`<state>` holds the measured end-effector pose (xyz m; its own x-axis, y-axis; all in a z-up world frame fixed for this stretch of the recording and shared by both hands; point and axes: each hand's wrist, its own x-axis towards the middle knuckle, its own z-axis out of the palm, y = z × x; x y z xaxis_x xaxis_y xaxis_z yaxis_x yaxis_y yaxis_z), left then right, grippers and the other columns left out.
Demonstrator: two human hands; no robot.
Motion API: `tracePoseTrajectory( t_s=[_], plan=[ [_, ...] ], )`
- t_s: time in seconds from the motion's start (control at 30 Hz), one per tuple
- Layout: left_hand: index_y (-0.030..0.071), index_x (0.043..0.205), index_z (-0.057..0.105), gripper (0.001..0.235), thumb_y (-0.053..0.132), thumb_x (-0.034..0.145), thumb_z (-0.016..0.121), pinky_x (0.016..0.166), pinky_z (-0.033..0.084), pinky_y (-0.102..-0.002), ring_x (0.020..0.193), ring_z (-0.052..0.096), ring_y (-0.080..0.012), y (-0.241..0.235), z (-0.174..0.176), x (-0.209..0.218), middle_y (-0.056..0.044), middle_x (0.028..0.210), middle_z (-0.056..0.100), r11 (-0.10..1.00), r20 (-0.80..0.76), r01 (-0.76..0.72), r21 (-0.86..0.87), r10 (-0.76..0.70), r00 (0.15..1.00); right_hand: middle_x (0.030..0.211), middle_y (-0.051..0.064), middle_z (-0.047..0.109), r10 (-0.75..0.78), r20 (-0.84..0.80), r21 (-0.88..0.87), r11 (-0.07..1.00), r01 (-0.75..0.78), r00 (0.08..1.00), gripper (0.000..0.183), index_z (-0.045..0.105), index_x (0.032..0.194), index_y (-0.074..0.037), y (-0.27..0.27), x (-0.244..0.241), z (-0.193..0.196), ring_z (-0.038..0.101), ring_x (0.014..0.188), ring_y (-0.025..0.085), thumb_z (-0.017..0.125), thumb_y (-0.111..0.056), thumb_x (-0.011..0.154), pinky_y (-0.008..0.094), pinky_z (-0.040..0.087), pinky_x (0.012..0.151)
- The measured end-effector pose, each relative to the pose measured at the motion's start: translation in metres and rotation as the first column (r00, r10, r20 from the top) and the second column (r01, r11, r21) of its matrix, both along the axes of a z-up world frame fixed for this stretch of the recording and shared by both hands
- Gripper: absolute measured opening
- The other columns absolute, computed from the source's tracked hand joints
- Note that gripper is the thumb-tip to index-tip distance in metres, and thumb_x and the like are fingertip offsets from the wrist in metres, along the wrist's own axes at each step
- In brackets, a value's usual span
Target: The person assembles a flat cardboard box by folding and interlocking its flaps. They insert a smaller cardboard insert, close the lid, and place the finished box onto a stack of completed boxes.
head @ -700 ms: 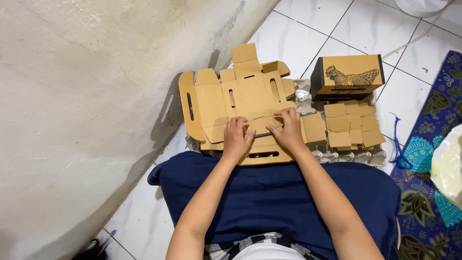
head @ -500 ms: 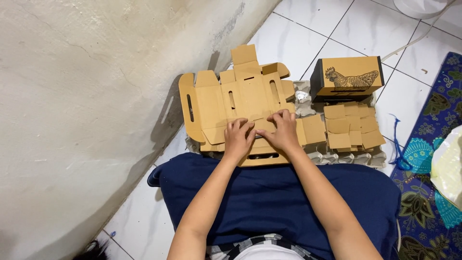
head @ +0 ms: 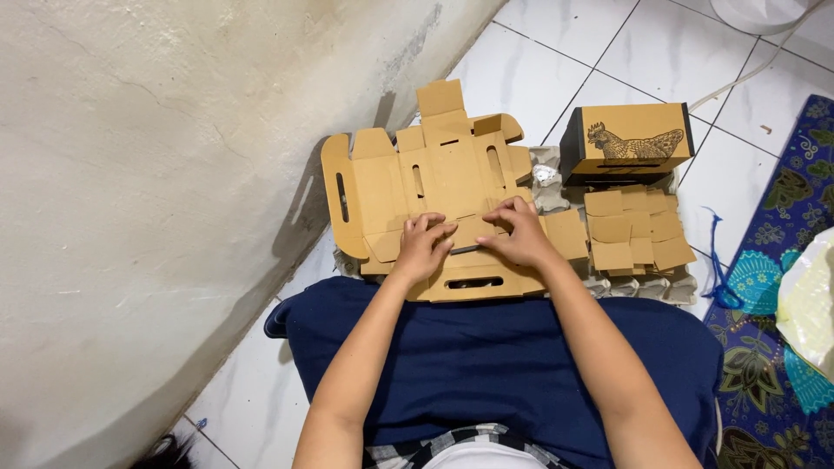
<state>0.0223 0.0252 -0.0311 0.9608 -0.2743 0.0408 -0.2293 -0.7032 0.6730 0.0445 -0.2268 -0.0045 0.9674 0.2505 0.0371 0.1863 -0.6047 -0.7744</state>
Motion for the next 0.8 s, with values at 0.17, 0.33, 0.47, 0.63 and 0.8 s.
tracePoseTrajectory(
  t_s=[0.17, 0.33, 0.47, 0.63, 0.8],
  plan=[
    [0.024, 0.121, 0.069, 0.039, 0.05, 0.091, 0.072, 0.106, 0.04, -0.051, 0.127, 0.043, -0.0347, -0.016, 0.028, -0.01, -0.001, 0.131, 0.051, 0.996, -0.05, -0.079, 0.034, 0.08, 0.996, 0.113, 0.006, 0.05, -0.058, 0.086, -0.157, 0.985, 0.071, 0.995, 0.062, 0.07, 0.107, -0.014, 0.016, -0.007, -0.009, 0.047, 0.112, 0.033, 0.095, -0.051, 0.064, 0.043, 0.042, 0.102],
    [0.026, 0.123, 0.066, 0.045, 0.045, 0.085, 0.079, 0.108, 0.037, -0.052, 0.13, 0.038, -0.036, -0.011, 0.013, -0.001, -0.001, 0.135, 0.046, 0.998, -0.086, -0.057, 0.038, 0.06, 0.994, 0.113, 0.006, 0.05, 0.003, 0.032, -0.1, 0.995, 0.001, 0.999, 0.056, 0.07, 0.108, -0.014, 0.004, 0.005, -0.017, 0.047, 0.113, 0.034, 0.097, -0.038, 0.065, 0.041, 0.04, 0.103],
    [0.027, 0.126, 0.065, 0.043, 0.033, 0.086, 0.079, 0.109, 0.035, -0.053, 0.131, 0.036, -0.0369, -0.006, 0.006, 0.008, 0.0, 0.139, 0.045, 0.999, -0.147, -0.001, 0.034, 0.006, 0.989, 0.119, 0.009, 0.053, 0.062, -0.087, -0.037, 0.997, -0.065, 0.994, 0.046, 0.073, 0.114, -0.015, -0.009, 0.009, -0.004, 0.046, 0.118, 0.036, 0.092, -0.02, 0.072, 0.042, 0.038, 0.107],
    [0.026, 0.129, 0.063, 0.053, 0.044, 0.083, 0.08, 0.112, 0.031, -0.055, 0.135, 0.032, -0.0387, -0.004, 0.023, 0.004, -0.002, 0.141, 0.044, 0.999, -0.225, 0.027, -0.037, -0.034, 0.974, 0.123, 0.012, 0.055, 0.086, -0.188, 0.062, 0.995, -0.075, 0.978, 0.058, 0.074, 0.116, -0.014, -0.008, 0.01, 0.003, 0.044, 0.124, 0.037, 0.096, -0.036, 0.068, 0.043, 0.034, 0.112],
    [0.024, 0.133, 0.057, 0.064, 0.043, 0.078, 0.084, 0.112, 0.029, -0.056, 0.134, 0.03, -0.0375, -0.014, 0.031, 0.003, -0.002, 0.14, 0.04, 1.0, -0.232, 0.001, 0.028, 0.005, 0.973, 0.122, 0.005, 0.049, 0.008, -0.118, -0.091, 0.996, -0.019, 0.993, 0.067, 0.07, 0.119, -0.019, 0.002, 0.011, -0.013, 0.042, 0.122, 0.031, 0.1, -0.036, 0.061, 0.04, 0.035, 0.11]
  ],
)
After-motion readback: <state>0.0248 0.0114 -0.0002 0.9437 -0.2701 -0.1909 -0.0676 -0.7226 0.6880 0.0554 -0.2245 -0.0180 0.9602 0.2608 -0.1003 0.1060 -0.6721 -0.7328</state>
